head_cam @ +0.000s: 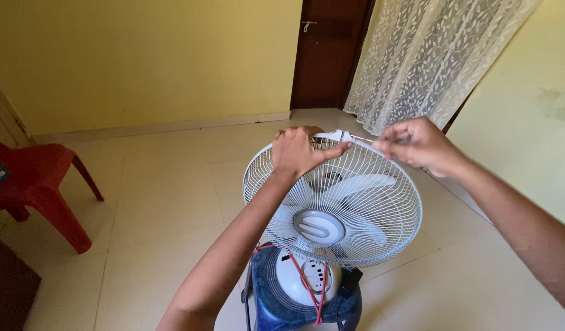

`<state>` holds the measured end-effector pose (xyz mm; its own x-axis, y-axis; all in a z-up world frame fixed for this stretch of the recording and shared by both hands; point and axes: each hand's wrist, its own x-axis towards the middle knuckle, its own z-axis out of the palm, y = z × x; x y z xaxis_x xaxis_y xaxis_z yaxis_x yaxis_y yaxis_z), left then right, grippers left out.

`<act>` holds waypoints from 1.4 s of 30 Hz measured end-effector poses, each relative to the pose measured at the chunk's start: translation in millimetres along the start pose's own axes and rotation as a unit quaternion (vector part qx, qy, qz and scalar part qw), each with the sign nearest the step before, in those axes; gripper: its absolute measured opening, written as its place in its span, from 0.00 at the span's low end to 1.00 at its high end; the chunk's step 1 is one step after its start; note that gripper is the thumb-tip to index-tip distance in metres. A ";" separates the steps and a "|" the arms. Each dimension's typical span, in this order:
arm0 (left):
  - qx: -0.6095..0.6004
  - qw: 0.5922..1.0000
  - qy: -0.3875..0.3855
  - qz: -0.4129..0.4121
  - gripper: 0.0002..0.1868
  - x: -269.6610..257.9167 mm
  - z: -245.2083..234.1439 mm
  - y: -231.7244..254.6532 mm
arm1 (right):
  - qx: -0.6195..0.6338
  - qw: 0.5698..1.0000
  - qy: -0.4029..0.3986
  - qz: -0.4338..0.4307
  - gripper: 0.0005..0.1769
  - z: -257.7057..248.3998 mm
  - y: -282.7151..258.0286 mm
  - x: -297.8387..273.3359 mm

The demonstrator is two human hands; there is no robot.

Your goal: The person assembles a white table fan by attaching the front grille to the fan head and securing it with a screwdriver. They then plug the fan into a wall socket and turn it on to verify operation.

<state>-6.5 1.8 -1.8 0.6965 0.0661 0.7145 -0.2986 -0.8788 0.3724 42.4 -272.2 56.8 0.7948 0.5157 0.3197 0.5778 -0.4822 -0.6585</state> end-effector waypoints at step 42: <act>-0.450 0.876 -0.064 -0.163 0.21 -42.8 38.5 -161.2 | 0.229 0.858 0.453 -0.077 0.25 115.4 146.4 -140.3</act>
<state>37.0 122.3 -115.2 0.8905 0.1394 0.4330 -0.4239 -0.0912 0.9011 -6.0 -333.4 -163.1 0.6524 -0.3143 0.6896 0.7211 -0.0224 -0.6925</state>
